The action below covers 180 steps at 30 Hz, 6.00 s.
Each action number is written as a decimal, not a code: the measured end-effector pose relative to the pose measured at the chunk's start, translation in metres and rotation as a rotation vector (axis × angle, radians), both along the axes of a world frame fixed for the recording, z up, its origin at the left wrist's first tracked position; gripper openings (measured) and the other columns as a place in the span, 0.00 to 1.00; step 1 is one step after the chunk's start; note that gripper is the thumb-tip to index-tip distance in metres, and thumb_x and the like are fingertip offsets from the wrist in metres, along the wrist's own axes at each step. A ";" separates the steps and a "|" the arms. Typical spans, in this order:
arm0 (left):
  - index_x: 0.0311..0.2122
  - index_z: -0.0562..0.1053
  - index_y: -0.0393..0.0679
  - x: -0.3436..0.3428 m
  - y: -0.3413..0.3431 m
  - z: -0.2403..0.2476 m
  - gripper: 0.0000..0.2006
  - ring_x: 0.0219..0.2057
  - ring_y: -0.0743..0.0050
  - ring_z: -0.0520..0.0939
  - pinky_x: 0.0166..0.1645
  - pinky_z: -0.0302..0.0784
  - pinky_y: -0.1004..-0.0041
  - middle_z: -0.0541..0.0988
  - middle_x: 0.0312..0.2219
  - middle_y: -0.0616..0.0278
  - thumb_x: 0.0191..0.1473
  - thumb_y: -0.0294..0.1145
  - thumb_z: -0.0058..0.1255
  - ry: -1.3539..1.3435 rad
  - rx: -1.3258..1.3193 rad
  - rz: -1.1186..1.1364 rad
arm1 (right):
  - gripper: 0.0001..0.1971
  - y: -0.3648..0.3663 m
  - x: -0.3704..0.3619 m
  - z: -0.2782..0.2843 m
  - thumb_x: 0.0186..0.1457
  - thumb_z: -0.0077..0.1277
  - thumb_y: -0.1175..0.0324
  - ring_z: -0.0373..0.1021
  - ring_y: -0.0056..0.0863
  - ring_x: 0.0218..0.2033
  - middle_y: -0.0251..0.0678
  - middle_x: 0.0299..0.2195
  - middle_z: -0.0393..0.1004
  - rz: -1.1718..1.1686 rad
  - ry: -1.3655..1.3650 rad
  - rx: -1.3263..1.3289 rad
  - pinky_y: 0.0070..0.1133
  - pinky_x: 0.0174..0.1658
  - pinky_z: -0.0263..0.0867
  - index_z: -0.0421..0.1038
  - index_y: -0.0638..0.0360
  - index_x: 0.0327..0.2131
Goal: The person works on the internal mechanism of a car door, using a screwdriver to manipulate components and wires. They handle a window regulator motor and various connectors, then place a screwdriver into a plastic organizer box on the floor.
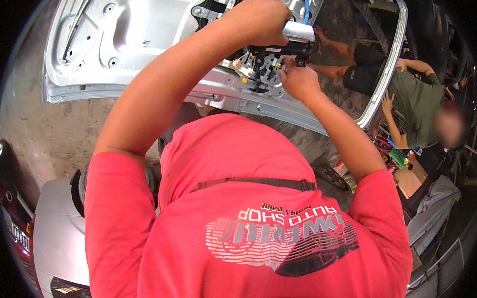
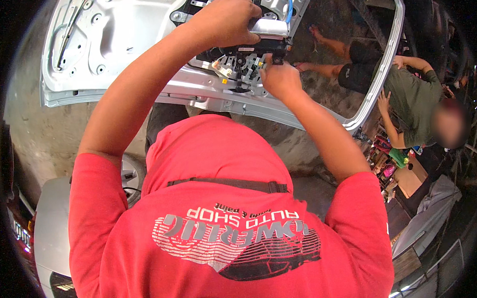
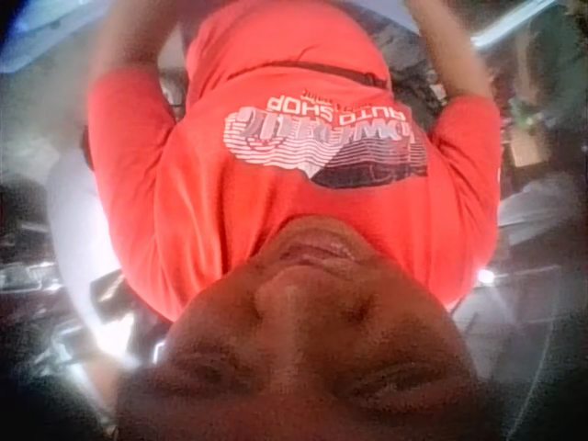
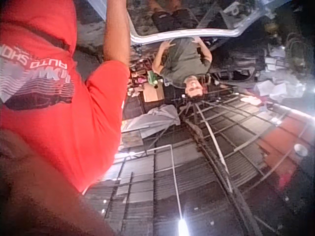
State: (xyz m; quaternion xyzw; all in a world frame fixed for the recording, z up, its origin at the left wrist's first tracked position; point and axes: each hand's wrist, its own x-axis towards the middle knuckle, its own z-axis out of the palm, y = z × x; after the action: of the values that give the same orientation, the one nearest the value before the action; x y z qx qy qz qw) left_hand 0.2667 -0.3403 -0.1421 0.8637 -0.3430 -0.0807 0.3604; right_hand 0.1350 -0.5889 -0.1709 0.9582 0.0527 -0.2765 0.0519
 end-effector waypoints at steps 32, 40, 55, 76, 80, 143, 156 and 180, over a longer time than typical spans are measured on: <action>0.43 0.83 0.35 0.093 -0.109 0.006 0.29 0.34 0.54 0.87 0.43 0.84 0.59 0.87 0.36 0.47 0.50 0.54 0.67 0.758 0.142 0.079 | 0.23 -0.007 -0.029 -0.013 0.66 0.52 0.51 0.76 0.62 0.49 0.61 0.44 0.78 -0.278 -0.201 0.167 0.49 0.50 0.73 0.70 0.62 0.51; 0.44 0.84 0.52 0.135 -0.102 -0.065 0.18 0.32 0.72 0.78 0.32 0.75 0.63 0.83 0.38 0.67 0.57 0.53 0.63 1.066 -0.095 0.150 | 0.23 0.000 -0.010 0.000 0.65 0.56 0.54 0.78 0.61 0.42 0.55 0.38 0.79 -0.552 -0.005 0.047 0.50 0.49 0.72 0.70 0.59 0.55; 0.40 0.83 0.33 0.167 -0.056 -0.127 0.22 0.27 0.63 0.86 0.30 0.83 0.61 0.85 0.30 0.54 0.57 0.48 0.64 0.566 0.309 0.138 | 0.22 -0.012 -0.015 -0.013 0.63 0.56 0.62 0.74 0.59 0.48 0.56 0.48 0.73 -0.617 -0.014 0.238 0.48 0.46 0.73 0.64 0.55 0.58; 0.44 0.85 0.42 0.123 -0.052 -0.082 0.19 0.40 0.38 0.87 0.49 0.83 0.53 0.87 0.37 0.42 0.58 0.46 0.58 0.228 -0.004 0.357 | 0.22 0.003 -0.014 -0.002 0.63 0.58 0.51 0.80 0.57 0.41 0.55 0.36 0.81 -0.480 -0.071 0.013 0.48 0.43 0.75 0.71 0.59 0.48; 0.45 0.85 0.41 0.126 -0.045 -0.076 0.19 0.38 0.41 0.88 0.48 0.83 0.54 0.87 0.36 0.43 0.59 0.46 0.58 0.330 -0.021 0.339 | 0.21 0.003 -0.020 0.000 0.65 0.56 0.52 0.79 0.59 0.42 0.57 0.41 0.80 -0.097 -0.206 0.108 0.48 0.45 0.75 0.70 0.59 0.48; 0.36 0.86 0.57 -0.088 -0.109 -0.123 0.06 0.47 0.66 0.84 0.53 0.68 0.57 0.87 0.37 0.68 0.56 0.39 0.58 -0.072 0.154 -0.101 | 0.25 0.004 -0.015 -0.005 0.61 0.55 0.67 0.71 0.65 0.54 0.61 0.53 0.71 -0.731 -0.010 0.380 0.50 0.54 0.69 0.61 0.63 0.58; 0.37 0.84 0.54 -0.090 -0.114 -0.116 0.08 0.46 0.63 0.84 0.53 0.70 0.56 0.87 0.37 0.66 0.58 0.38 0.55 -0.067 0.163 -0.108 | 0.25 -0.008 -0.030 -0.035 0.63 0.56 0.61 0.72 0.60 0.55 0.59 0.52 0.75 -0.701 -0.227 0.350 0.45 0.58 0.69 0.65 0.63 0.58; 0.39 0.83 0.43 -0.071 0.017 -0.038 0.15 0.26 0.77 0.75 0.31 0.69 0.70 0.80 0.27 0.68 0.64 0.44 0.58 0.891 -0.171 0.345 | 0.16 -0.053 -0.145 0.008 0.66 0.55 0.69 0.68 0.19 0.34 0.31 0.39 0.76 -1.511 -0.037 1.450 0.20 0.37 0.68 0.71 0.61 0.55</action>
State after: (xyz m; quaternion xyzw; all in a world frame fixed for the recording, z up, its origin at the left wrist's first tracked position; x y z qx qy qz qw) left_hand 0.1961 -0.3232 -0.1801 0.7565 -0.0126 -0.3534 0.5502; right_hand -0.0098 -0.6416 -0.1634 0.5473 -0.4074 -0.1244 -0.7204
